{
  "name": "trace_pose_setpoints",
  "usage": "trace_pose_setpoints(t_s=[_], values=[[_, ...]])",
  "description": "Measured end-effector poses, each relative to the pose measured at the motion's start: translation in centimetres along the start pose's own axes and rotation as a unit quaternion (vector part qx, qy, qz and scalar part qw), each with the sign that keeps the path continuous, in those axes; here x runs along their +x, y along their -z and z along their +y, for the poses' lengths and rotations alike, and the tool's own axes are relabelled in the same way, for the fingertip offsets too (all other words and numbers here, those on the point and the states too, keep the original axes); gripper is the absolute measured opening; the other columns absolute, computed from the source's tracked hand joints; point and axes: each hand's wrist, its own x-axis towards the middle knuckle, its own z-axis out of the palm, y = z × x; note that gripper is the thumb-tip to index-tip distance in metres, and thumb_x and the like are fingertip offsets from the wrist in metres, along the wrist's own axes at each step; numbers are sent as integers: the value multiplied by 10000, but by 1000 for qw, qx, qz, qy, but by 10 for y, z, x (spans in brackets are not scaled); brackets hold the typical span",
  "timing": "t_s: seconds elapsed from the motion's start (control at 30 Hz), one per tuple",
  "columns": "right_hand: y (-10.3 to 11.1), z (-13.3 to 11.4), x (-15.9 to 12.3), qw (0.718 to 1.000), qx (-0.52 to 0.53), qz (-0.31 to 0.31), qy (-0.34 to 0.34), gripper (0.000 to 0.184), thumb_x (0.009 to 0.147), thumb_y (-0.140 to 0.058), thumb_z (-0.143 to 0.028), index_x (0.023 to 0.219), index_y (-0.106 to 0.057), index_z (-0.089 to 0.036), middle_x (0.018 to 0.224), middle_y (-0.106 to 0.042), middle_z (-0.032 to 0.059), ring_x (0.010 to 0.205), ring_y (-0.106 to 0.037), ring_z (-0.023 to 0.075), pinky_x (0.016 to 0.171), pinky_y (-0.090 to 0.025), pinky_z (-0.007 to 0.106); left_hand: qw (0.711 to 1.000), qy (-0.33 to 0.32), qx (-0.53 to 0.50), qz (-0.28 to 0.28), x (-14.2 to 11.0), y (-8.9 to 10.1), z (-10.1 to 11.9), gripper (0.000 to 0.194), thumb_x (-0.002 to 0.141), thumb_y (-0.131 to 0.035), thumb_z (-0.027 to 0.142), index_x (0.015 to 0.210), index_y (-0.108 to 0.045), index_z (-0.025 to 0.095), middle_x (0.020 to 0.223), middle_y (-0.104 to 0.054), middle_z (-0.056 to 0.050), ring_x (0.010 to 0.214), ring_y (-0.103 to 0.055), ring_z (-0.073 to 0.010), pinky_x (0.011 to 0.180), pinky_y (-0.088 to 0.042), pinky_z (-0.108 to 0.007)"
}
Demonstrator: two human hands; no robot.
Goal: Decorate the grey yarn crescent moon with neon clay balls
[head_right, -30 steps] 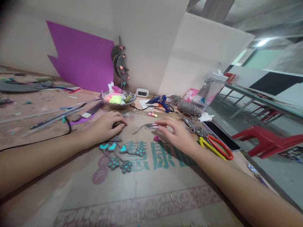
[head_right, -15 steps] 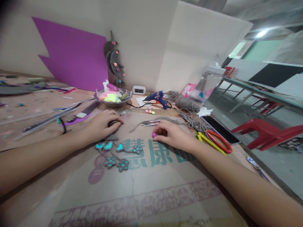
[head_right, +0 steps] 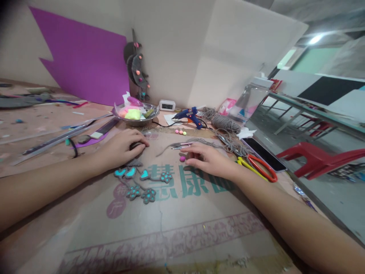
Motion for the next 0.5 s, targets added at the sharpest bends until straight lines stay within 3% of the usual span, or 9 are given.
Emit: trace_pose_setpoints(t_s=[0.13,0.23,0.4,0.5], values=[[-1,1,-1,994,-29,93,41,372,988,-478,-440,1267,-644,-258,1267,-664,93,1184,-605,256,1016,-466,443,1000,-1,0,1,0,-1,-1,268,876,-481,257,945,-727,177,972,-683,-80,969,-609,-251,906,-472,-409],[1,-7,2,987,-39,120,95,475,1000,-413,-502,1406,-510,-275,1464,-518,107,1367,-460,272,1140,-347,512,1000,1,-4,4,0,-1,0,267,879,-481,251,941,-730,174,967,-683,-84,966,-610,-255,906,-471,-413],[-7,-17,18,983,-77,57,157,677,983,-330,-612,1556,-270,-255,1639,-226,125,1517,-175,279,1213,-170,560,1000,6,-11,7,-1,-1,3,250,879,-490,226,933,-727,167,961,-678,-89,972,-608,-254,903,-472,-407],[-22,-22,35,976,-93,-22,197,775,962,-374,-633,1590,-146,-240,1666,-102,129,1535,-50,279,1221,-37,574,1000,6,-11,12,-1,-2,3,237,887,-493,218,940,-718,165,954,-674,-89,962,-606,-246,896,-473,-397]])
